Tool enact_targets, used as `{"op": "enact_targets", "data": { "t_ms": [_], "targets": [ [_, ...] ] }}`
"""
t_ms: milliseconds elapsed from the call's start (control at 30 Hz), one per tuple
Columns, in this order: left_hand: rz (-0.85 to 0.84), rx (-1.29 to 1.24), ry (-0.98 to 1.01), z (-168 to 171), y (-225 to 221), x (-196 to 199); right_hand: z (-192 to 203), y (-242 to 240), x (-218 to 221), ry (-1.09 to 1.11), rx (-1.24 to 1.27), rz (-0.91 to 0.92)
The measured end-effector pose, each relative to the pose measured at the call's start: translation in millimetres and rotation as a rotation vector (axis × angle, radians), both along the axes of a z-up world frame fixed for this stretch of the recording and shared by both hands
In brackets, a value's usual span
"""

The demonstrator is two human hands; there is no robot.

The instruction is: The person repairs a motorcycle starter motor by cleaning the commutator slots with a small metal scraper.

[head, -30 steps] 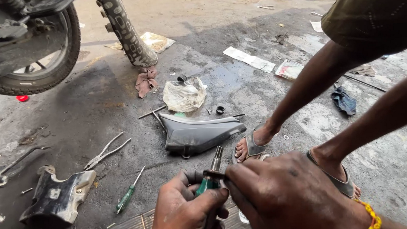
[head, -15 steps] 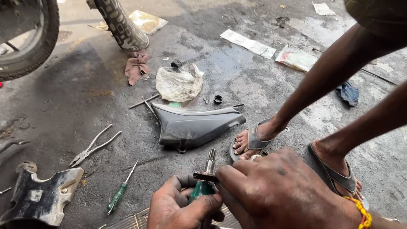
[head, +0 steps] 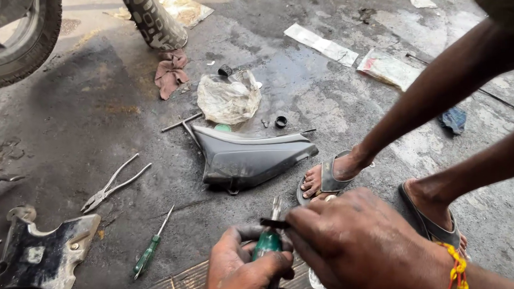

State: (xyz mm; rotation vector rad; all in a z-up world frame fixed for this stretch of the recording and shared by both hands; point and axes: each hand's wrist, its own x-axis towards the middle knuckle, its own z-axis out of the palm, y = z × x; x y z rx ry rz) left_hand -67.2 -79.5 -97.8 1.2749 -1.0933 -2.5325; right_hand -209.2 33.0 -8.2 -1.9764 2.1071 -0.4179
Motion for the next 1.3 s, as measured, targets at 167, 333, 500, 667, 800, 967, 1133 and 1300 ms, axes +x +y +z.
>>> {"op": "enact_targets", "data": {
  "t_ms": [167, 333, 500, 667, 800, 967, 1133, 1300],
  "targets": [
    [0.052, 0.023, -0.020, 1, 0, -1, -5, -6, 1, 0.005, 0.063, -0.040],
    [0.057, 0.005, -0.070, 6, -1, -1, -1, -9, 5, -0.019, 0.063, -0.082],
    [0.078, -0.019, -0.080, 11, 5, 1, 5, -4, 9, -0.006, 0.072, -0.082],
    [0.088, -0.054, -0.080, 17, 18, 5, 10, 16, 12, 0.003, -0.017, -0.043],
    [0.053, -0.118, -0.041, 2, 29, 7, 28, 30, 19, -0.006, -0.046, -0.076],
    [0.073, -0.130, 0.034, 14, 42, 15, 38, 52, 22, 0.040, -0.124, -0.041],
    [0.102, -0.174, 0.029, 61, 60, 33, 47, 64, 38, 0.054, -0.020, -0.044],
    [0.057, -0.214, 0.232, 64, 71, 58, 59, 73, 52, 0.166, -0.268, 0.037]
  ]
}}
